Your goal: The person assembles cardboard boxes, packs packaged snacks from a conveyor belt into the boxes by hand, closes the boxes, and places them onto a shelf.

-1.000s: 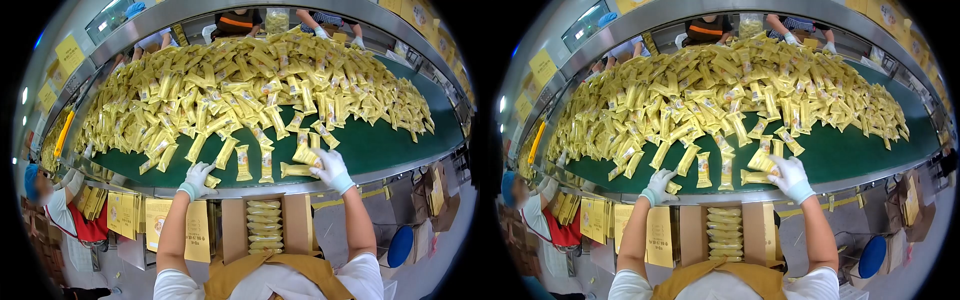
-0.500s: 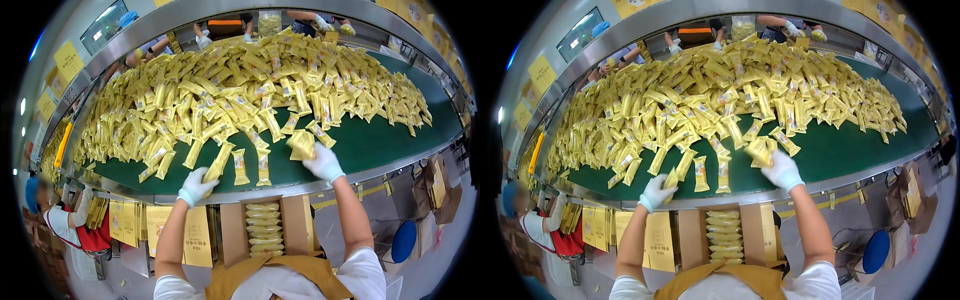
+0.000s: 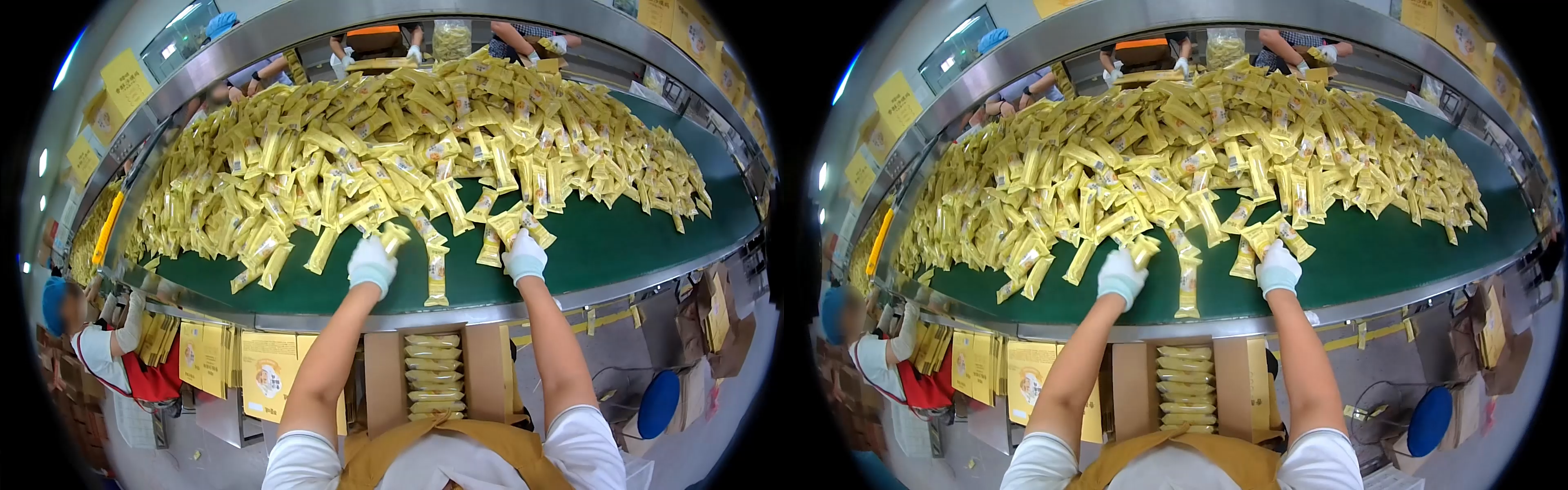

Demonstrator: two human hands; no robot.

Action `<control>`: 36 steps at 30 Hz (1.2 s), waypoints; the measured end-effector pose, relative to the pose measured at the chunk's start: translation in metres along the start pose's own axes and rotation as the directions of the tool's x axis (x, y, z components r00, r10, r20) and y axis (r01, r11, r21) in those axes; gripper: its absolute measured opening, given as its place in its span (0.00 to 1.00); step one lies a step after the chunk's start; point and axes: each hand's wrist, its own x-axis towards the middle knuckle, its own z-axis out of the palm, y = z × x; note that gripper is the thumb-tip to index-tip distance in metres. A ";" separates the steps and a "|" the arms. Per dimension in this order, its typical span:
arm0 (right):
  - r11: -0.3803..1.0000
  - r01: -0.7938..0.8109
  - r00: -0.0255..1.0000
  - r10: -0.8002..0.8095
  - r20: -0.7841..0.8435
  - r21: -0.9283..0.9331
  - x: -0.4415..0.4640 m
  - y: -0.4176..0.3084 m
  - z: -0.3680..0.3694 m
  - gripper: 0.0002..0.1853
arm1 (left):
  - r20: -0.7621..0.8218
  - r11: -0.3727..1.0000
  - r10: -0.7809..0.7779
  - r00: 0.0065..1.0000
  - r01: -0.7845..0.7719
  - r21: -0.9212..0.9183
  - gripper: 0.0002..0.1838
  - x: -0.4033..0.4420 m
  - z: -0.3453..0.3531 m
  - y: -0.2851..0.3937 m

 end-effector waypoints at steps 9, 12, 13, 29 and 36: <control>0.883 0.345 0.896 -0.411 -0.171 -0.317 -0.004 0.036 0.000 0.11 | 0.154 0.995 -0.087 0.984 0.080 0.056 0.25 0.027 -0.008 -0.030; 0.821 0.380 0.813 -0.516 -0.269 -0.426 -0.022 0.061 -0.002 0.17 | -0.020 0.960 0.142 0.990 -0.133 0.245 0.24 0.021 0.010 -0.048; 0.809 0.408 0.785 -0.547 -0.291 -0.423 -0.028 0.068 0.000 0.19 | 0.012 0.949 0.160 0.987 -0.157 0.273 0.29 0.016 0.012 -0.052; 0.961 0.198 0.960 -0.150 0.237 -0.192 -0.026 0.015 -0.096 0.63 | 0.159 0.923 0.263 0.951 -0.297 0.246 0.59 -0.022 0.010 -0.053; 0.484 -0.110 0.899 -0.324 0.295 0.868 0.011 -0.024 -0.057 0.48 | 0.148 0.893 0.215 0.965 -0.132 -0.430 0.56 -0.011 -0.006 -0.073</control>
